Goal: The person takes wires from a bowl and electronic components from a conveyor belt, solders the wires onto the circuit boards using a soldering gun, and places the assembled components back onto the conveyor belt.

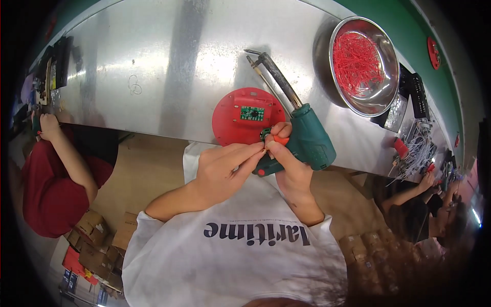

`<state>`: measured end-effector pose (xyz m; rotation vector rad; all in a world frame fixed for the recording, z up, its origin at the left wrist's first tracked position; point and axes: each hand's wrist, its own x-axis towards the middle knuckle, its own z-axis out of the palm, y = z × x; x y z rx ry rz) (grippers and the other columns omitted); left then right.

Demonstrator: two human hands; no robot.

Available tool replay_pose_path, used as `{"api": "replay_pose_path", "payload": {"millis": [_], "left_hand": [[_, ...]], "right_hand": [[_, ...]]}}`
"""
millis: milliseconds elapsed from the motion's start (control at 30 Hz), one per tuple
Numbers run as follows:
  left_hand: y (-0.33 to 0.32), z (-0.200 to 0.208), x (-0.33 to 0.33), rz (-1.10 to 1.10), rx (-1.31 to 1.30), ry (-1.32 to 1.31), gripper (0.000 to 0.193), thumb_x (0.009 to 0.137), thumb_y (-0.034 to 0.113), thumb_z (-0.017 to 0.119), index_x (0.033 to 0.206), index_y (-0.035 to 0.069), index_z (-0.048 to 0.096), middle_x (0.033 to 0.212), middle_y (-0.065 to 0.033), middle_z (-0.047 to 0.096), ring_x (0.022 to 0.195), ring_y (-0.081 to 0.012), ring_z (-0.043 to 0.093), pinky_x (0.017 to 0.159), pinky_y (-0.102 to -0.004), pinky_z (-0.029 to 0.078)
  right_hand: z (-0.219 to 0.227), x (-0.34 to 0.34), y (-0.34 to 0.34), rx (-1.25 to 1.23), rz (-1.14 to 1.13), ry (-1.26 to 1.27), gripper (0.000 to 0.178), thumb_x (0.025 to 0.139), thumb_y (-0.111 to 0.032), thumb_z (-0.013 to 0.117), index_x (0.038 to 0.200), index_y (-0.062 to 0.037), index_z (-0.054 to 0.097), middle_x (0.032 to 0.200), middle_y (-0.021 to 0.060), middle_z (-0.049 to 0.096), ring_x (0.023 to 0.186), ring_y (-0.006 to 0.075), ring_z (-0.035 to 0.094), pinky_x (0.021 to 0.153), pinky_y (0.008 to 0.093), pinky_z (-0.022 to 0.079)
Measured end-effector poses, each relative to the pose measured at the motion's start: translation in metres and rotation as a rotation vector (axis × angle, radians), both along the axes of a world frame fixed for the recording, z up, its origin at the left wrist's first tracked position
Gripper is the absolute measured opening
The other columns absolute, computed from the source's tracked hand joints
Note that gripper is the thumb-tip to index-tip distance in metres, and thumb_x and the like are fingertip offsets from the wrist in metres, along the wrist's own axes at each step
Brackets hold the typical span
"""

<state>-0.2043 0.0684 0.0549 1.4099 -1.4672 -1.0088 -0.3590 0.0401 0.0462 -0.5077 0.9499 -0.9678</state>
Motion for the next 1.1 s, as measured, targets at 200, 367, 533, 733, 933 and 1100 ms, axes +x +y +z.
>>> {"api": "replay_pose_path", "payload": {"millis": [200, 367, 533, 733, 933, 1100], "left_hand": [[0.001, -0.008, 0.004, 0.026, -0.119, -0.030, 0.018, 0.078, -0.003, 0.073, 0.096, -0.001, 0.072, 0.079, -0.0106, 0.070, 0.061, -0.0209, 0.066, 0.052, -0.0294, 0.050], [-0.006, -0.008, 0.009, 0.173, 0.009, -0.064, 0.017, 0.076, -0.004, 0.073, 0.092, 0.002, 0.073, 0.117, -0.0152, 0.062, 0.083, -0.0210, 0.063, 0.061, -0.0263, 0.048], [-0.015, -0.023, 0.006, 0.232, -0.023, -0.062, 0.011, 0.075, -0.005, 0.072, 0.084, 0.000, 0.070, 0.134, -0.0174, 0.052, 0.104, -0.0241, 0.056, 0.072, -0.0283, 0.047], [-0.018, -0.023, 0.004, 0.228, 0.003, -0.055, 0.009, 0.076, -0.006, 0.071, 0.082, -0.001, 0.067, 0.134, -0.0177, 0.052, 0.109, -0.0238, 0.055, 0.082, -0.0316, 0.047], [-0.019, -0.021, 0.004, 0.227, 0.032, -0.058, 0.008, 0.075, -0.005, 0.071, 0.080, 0.000, 0.067, 0.135, -0.0169, 0.052, 0.108, -0.0231, 0.055, 0.084, -0.0317, 0.047], [-0.020, -0.019, 0.003, 0.234, 0.036, -0.049, 0.008, 0.076, -0.005, 0.071, 0.080, 0.001, 0.067, 0.135, -0.0161, 0.052, 0.108, -0.0228, 0.054, 0.085, -0.0317, 0.046]], "right_hand": [[0.000, -0.003, 0.003, 0.018, -0.010, 0.035, 0.024, 0.085, 0.005, 0.063, 0.105, -0.0030, 0.053, 0.111, 0.0101, 0.054, 0.091, 0.0167, 0.059, 0.078, 0.0280, 0.047], [0.007, -0.021, 0.002, 0.006, -0.003, 0.098, 0.024, 0.087, -0.015, 0.066, 0.103, -0.0020, 0.053, 0.109, 0.0124, 0.055, 0.089, 0.0201, 0.060, 0.072, 0.0293, 0.046], [0.010, -0.061, 0.013, -0.065, 0.075, 0.124, 0.022, 0.083, -0.007, 0.068, 0.101, 0.0015, 0.059, 0.109, 0.0135, 0.060, 0.088, 0.0185, 0.064, 0.071, 0.0286, 0.051], [0.011, -0.088, 0.012, -0.253, 0.217, 0.577, 0.020, 0.070, -0.002, 0.073, 0.088, 0.0009, 0.066, 0.086, 0.0128, 0.065, 0.070, 0.0202, 0.064, 0.062, 0.0294, 0.051], [0.014, -0.090, 0.007, -0.463, 0.337, 0.687, 0.016, 0.063, 0.001, 0.070, 0.079, -0.0002, 0.066, 0.073, 0.0097, 0.064, 0.066, 0.0244, 0.063, 0.059, 0.0316, 0.050], [0.015, -0.092, 0.011, -0.308, 0.315, 0.653, 0.016, 0.062, 0.001, 0.068, 0.078, -0.0003, 0.066, 0.072, 0.0089, 0.065, 0.063, 0.0241, 0.061, 0.059, 0.0325, 0.049]]}}
